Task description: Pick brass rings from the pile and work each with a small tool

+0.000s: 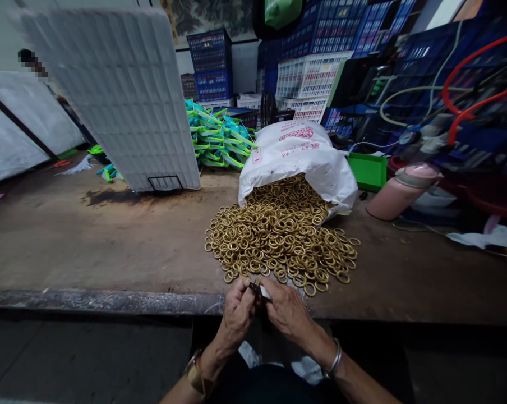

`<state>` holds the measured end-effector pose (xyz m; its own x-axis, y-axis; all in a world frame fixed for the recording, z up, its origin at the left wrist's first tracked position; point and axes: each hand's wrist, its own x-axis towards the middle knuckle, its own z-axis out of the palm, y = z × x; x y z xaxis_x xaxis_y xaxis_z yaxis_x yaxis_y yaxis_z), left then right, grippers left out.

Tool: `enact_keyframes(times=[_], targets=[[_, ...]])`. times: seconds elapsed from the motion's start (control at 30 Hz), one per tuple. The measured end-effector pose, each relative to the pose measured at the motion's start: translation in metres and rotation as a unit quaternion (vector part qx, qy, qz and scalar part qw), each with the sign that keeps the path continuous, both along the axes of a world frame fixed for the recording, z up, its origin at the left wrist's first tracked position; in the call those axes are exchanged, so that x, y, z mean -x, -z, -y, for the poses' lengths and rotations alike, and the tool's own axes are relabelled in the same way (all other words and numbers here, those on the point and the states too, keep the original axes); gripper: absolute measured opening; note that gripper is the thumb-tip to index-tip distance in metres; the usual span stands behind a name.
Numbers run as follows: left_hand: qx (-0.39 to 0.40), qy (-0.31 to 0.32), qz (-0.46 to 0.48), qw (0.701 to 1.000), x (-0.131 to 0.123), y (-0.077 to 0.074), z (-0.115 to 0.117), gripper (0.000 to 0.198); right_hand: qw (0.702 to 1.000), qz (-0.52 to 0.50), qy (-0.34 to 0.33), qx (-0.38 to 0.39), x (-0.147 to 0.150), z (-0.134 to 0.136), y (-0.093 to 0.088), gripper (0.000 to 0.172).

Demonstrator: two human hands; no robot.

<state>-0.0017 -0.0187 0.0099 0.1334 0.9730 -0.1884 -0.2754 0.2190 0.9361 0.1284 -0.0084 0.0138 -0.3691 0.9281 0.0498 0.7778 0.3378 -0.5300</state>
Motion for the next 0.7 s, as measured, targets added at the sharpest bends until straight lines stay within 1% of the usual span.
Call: enact_keyframes(times=[0.13,0.2,0.27,0.33,0.4,0.47,0.57,0.63,0.7], targets=[[0.020,-0.002,-0.041,0.999,0.002,-0.002,0.008,0.042,1.000,0.013,-0.010,0.005,-0.002,-0.005,0.008,0.029],[0.021,0.010,-0.038,0.999,0.003,-0.005,0.015,0.040,0.999,0.042,0.016,-0.002,-0.004,-0.010,0.013,0.024],[0.031,0.028,-0.002,0.999,0.005,-0.010,0.022,0.035,0.996,0.072,0.052,-0.015,-0.004,-0.017,0.016,0.019],[0.071,0.036,0.061,0.995,0.006,-0.013,0.025,0.033,0.993,0.079,0.073,-0.040,-0.002,-0.024,0.017,0.017],[0.109,0.025,0.123,0.986,0.007,-0.013,0.023,0.034,0.992,0.062,0.088,-0.069,0.001,-0.032,0.015,0.015],[0.124,0.016,0.163,0.979,0.009,-0.011,0.020,0.033,0.989,0.045,0.111,-0.092,0.006,-0.042,0.013,0.015],[0.115,0.017,0.175,0.978,0.012,-0.007,0.017,0.029,0.984,0.047,0.134,-0.106,0.011,-0.056,0.009,0.021],[0.114,0.014,0.181,0.977,0.014,-0.005,0.016,0.026,0.983,0.064,0.135,-0.102,0.013,-0.063,0.007,0.025],[0.120,0.013,0.201,0.972,0.016,-0.004,0.016,0.021,0.983,0.086,0.130,-0.095,0.014,-0.068,0.006,0.023]])
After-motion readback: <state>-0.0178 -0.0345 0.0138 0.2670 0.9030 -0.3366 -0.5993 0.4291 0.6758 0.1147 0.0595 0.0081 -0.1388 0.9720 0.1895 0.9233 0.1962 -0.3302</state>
